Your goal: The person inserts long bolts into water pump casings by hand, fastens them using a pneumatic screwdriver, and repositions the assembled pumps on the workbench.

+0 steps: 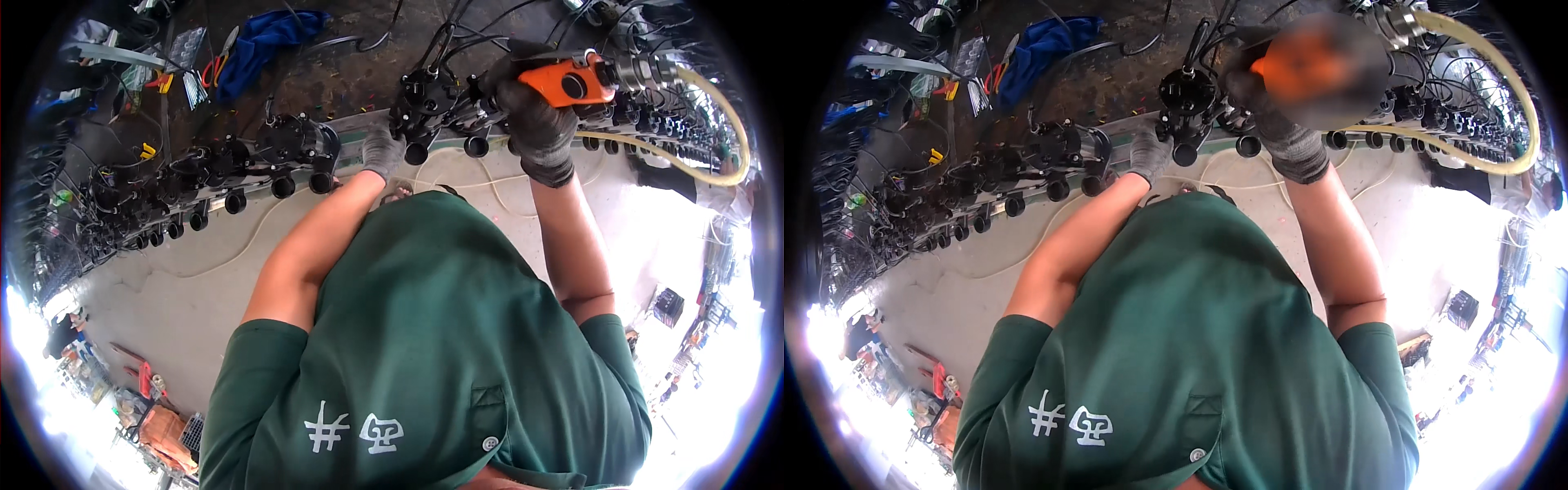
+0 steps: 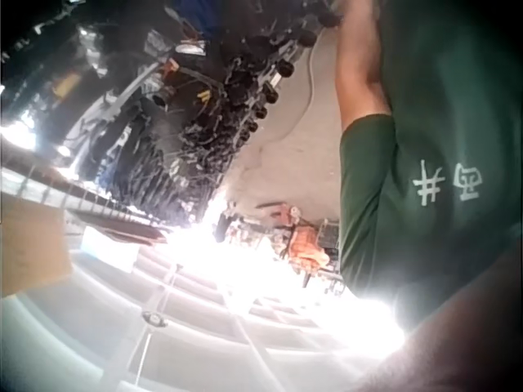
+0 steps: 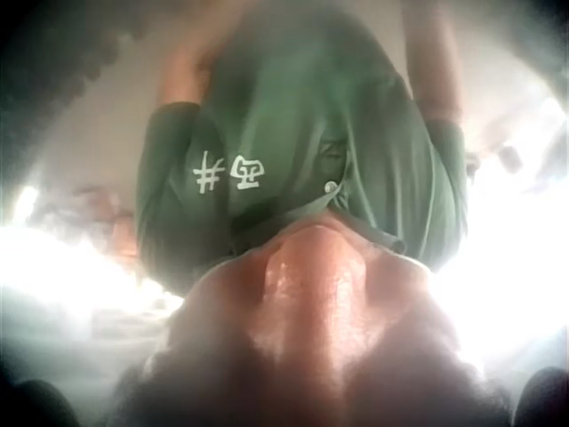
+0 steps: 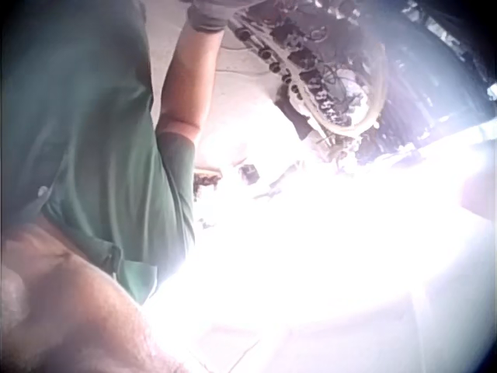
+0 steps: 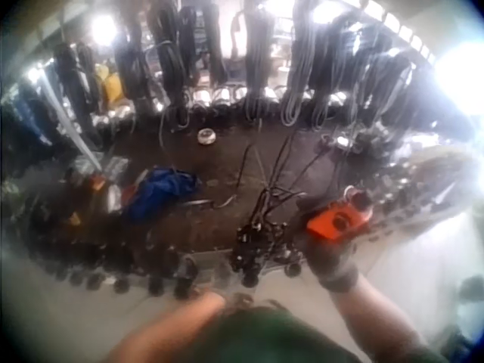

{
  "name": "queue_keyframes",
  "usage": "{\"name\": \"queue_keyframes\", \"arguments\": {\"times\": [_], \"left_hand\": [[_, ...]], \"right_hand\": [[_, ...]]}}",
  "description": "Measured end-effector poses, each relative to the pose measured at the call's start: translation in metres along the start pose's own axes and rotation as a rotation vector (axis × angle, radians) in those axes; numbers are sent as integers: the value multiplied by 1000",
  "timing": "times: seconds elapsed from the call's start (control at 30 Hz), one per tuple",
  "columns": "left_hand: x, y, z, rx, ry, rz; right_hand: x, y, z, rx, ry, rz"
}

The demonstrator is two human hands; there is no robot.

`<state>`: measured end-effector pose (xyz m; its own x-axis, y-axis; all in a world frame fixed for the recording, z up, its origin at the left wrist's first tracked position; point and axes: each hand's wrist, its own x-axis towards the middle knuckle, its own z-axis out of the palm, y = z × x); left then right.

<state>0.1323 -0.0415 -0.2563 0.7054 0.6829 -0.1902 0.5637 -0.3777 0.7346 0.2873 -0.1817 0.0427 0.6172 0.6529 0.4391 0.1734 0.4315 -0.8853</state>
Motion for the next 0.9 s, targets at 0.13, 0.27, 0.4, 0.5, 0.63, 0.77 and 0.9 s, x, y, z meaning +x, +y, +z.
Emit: {"name": "queue_keyframes", "arguments": {"times": [0.13, 0.27, 0.4, 0.5, 0.63, 0.77, 0.9], "left_hand": [[-1, 4, -1, 35, 62, 40], [0, -4, 3, 112, 131, 20], [-4, 11, -8, 42, 117, 111], [-4, 2, -3, 65, 174, 168], [-3, 4, 0, 97, 168, 142], [-5, 8, -7, 10, 60, 75], [-5, 14, -11, 6, 85, 58]], "right_hand": [[5, 1, -3, -256, -27, 20], [11, -8, 21, -53, -102, 19], [16, -5, 14, -166, -130, 6], [18, -3, 14, -135, -148, -7], [21, 1, 14, -142, -85, 27], [15, 0, 8, -99, -90, 100], [16, 0, 7, -80, -125, 83]]}}
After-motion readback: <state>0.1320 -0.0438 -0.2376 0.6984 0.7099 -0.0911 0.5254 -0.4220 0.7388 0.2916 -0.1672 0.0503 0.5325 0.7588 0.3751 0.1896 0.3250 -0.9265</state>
